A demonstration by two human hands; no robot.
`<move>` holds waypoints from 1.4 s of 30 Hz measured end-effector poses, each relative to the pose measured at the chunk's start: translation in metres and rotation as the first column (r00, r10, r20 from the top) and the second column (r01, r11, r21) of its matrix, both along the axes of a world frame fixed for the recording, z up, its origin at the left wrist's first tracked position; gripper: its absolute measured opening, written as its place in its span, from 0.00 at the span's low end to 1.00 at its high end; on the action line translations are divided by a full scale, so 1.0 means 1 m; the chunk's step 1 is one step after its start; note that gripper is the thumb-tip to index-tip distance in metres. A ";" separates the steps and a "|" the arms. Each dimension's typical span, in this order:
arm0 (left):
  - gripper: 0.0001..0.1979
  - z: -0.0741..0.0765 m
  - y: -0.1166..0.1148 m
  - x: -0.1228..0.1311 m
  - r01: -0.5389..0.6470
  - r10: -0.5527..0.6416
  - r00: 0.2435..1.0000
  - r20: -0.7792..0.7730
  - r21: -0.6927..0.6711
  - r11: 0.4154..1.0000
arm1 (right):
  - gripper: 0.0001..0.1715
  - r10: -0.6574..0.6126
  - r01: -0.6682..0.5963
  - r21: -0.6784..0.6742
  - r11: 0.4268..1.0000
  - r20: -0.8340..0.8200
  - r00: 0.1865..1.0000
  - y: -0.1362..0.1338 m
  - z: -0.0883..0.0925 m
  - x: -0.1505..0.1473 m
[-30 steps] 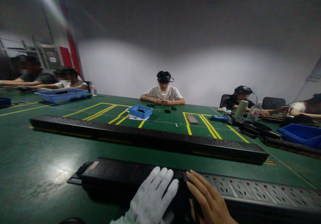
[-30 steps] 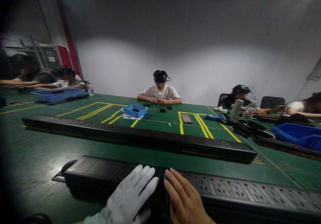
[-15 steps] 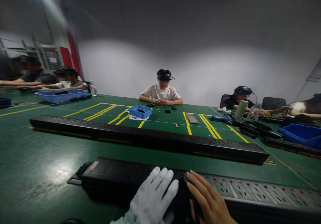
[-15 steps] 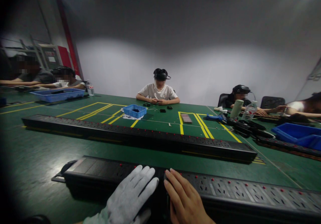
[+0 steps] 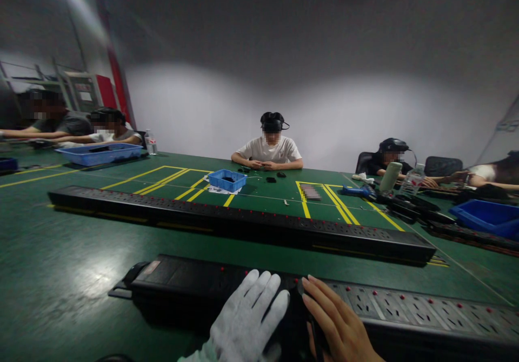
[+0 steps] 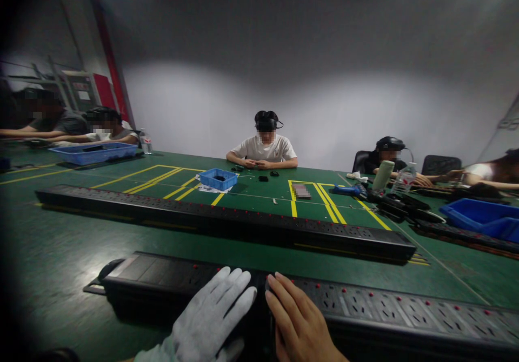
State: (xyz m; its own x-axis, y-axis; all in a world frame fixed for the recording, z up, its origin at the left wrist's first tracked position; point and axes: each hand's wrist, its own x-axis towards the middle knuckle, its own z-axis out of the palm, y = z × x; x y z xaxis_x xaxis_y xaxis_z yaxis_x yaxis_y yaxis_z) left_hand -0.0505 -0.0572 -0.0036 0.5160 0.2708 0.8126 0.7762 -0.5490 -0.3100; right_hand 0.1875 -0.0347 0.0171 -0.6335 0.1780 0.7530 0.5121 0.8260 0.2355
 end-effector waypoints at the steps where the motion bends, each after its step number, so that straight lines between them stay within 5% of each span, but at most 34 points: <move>1: 0.25 0.001 0.000 0.000 -0.003 0.003 1.000 0.001 0.002 1.000 | 0.30 -0.004 0.004 -0.002 1.000 0.001 1.000 0.000 0.000 0.000; 29: 0.20 0.000 0.004 0.003 -0.005 0.004 1.000 0.012 0.024 1.000 | 0.24 0.011 -0.010 0.031 0.999 -0.022 1.000 0.004 -0.004 0.000; 37: 0.13 0.016 0.003 -0.001 -0.078 0.089 0.987 -0.132 0.086 0.993 | 0.19 0.070 -0.075 -0.118 0.990 -0.041 0.997 0.017 0.024 0.004; 42: 0.12 0.012 0.001 0.004 -0.077 0.077 0.997 0.007 0.074 0.994 | 0.22 0.105 -0.108 -0.092 0.990 -0.044 0.994 0.017 0.028 0.007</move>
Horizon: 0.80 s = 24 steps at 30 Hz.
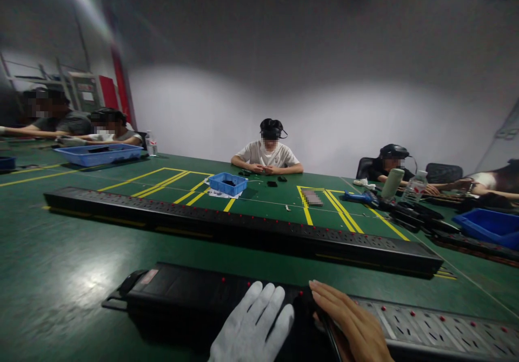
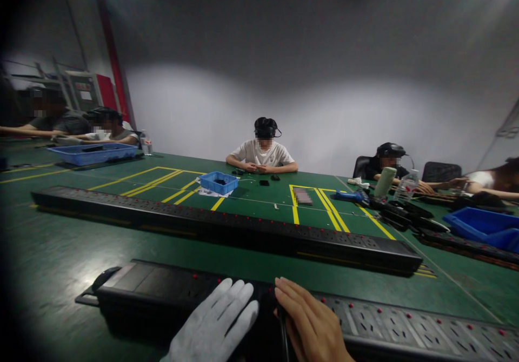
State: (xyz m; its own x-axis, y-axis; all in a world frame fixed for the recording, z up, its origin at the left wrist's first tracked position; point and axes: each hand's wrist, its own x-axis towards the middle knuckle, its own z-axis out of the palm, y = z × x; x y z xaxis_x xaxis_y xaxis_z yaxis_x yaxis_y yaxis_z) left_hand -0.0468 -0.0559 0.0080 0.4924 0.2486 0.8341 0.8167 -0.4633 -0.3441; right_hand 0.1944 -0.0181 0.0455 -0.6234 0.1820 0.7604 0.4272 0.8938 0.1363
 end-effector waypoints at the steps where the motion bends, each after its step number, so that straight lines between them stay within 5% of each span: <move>1: 0.13 -0.002 0.001 0.001 -0.001 0.001 1.000 0.020 -0.005 1.000 | 0.22 -0.003 0.002 0.031 1.000 0.017 1.000 -0.004 0.002 0.003; 4: 0.14 -0.005 0.003 -0.004 0.023 -0.026 0.998 -0.051 -0.051 0.998 | 0.25 -0.042 0.034 0.076 0.997 0.116 0.992 -0.018 0.020 0.015; 9: 0.24 -0.002 0.001 -0.028 0.008 -0.010 1.000 -0.010 -0.131 0.991 | 0.32 -0.058 0.070 0.080 0.994 -0.147 0.987 -0.016 0.056 0.014; 16: 0.24 -0.001 -0.004 -0.052 -0.060 0.059 0.998 -0.015 -0.130 0.990 | 0.11 -0.053 0.026 -0.376 0.926 -0.060 0.997 0.015 0.027 -0.038; 19: 0.25 -0.002 -0.002 -0.049 -0.029 0.032 0.999 0.032 -0.096 0.995 | 0.11 -0.045 0.017 -0.370 0.929 -0.067 0.997 0.017 0.021 -0.053; 24: 0.24 -0.006 -0.001 -0.045 -0.007 0.015 0.996 0.087 -0.099 0.995 | 0.14 0.012 -0.005 -0.223 0.975 0.029 0.999 0.009 0.038 -0.064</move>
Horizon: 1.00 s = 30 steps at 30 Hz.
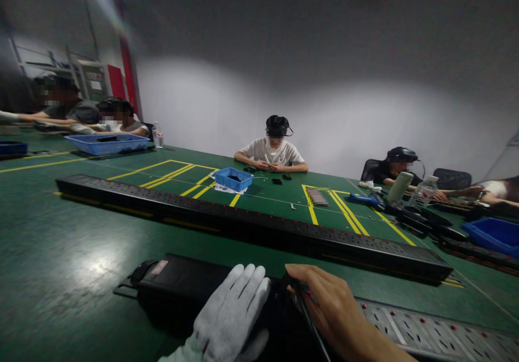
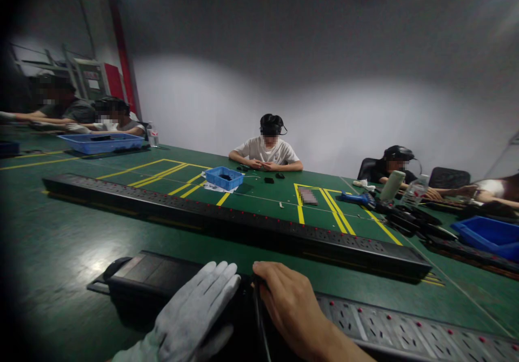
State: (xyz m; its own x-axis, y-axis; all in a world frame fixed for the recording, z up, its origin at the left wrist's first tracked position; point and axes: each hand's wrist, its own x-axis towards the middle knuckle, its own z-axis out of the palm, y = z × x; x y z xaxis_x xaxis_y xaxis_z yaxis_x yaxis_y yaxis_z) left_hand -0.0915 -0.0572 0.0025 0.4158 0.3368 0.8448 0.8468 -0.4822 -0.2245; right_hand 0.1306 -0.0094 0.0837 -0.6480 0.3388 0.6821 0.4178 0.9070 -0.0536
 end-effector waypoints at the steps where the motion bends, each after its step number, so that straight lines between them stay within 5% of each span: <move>1: 0.24 0.000 0.000 0.000 0.003 -0.003 1.000 0.005 -0.009 1.000 | 0.15 0.004 -0.005 0.041 0.999 0.021 1.000 -0.003 0.001 -0.001; 10: 0.21 0.017 -0.008 -0.004 -0.037 0.035 0.996 -0.082 -0.033 0.999 | 0.16 -0.027 -0.040 0.445 0.895 0.143 0.989 -0.032 -0.044 0.015; 18: 0.22 0.020 -0.012 -0.002 -0.032 0.027 0.997 -0.074 -0.068 0.997 | 0.17 -0.011 0.012 0.468 0.884 -0.004 1.000 -0.023 -0.074 0.011; 24: 0.25 0.004 -0.007 0.000 -0.033 0.029 0.998 -0.053 -0.081 0.996 | 0.16 -0.015 0.013 0.468 0.884 0.001 1.000 -0.021 -0.076 0.013; 30: 0.25 0.007 -0.009 0.000 -0.039 0.034 0.998 -0.045 -0.093 0.995 | 0.19 -0.035 0.030 0.433 0.901 0.003 0.999 -0.025 -0.074 0.014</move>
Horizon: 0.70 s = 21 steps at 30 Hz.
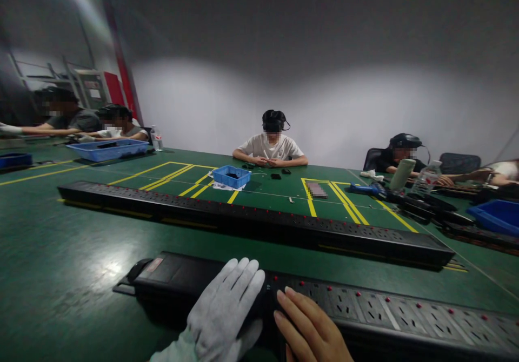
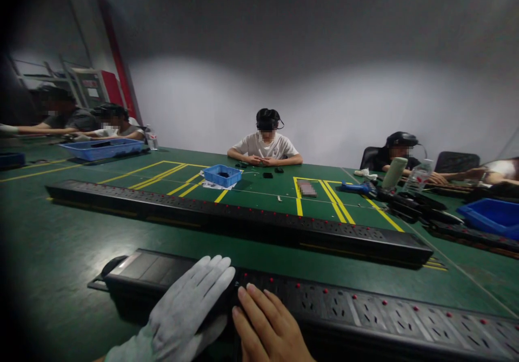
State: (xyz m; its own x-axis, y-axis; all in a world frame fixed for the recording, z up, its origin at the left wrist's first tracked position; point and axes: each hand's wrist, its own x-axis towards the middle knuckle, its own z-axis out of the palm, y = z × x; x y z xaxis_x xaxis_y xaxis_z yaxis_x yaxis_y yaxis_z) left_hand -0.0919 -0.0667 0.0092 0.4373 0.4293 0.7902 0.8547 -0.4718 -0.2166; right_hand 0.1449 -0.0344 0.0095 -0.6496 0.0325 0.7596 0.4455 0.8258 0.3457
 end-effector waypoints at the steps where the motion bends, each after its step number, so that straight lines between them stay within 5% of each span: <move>1: 0.25 0.000 -0.001 0.000 0.001 -0.001 1.000 -0.010 -0.007 1.000 | 0.19 -0.003 0.003 -0.004 1.000 0.001 1.000 -0.001 0.000 0.000; 21: 0.22 0.015 -0.002 -0.002 0.024 -0.022 0.996 -0.090 0.019 1.000 | 0.18 0.010 -0.010 -0.004 1.000 -0.019 1.000 -0.002 0.002 -0.002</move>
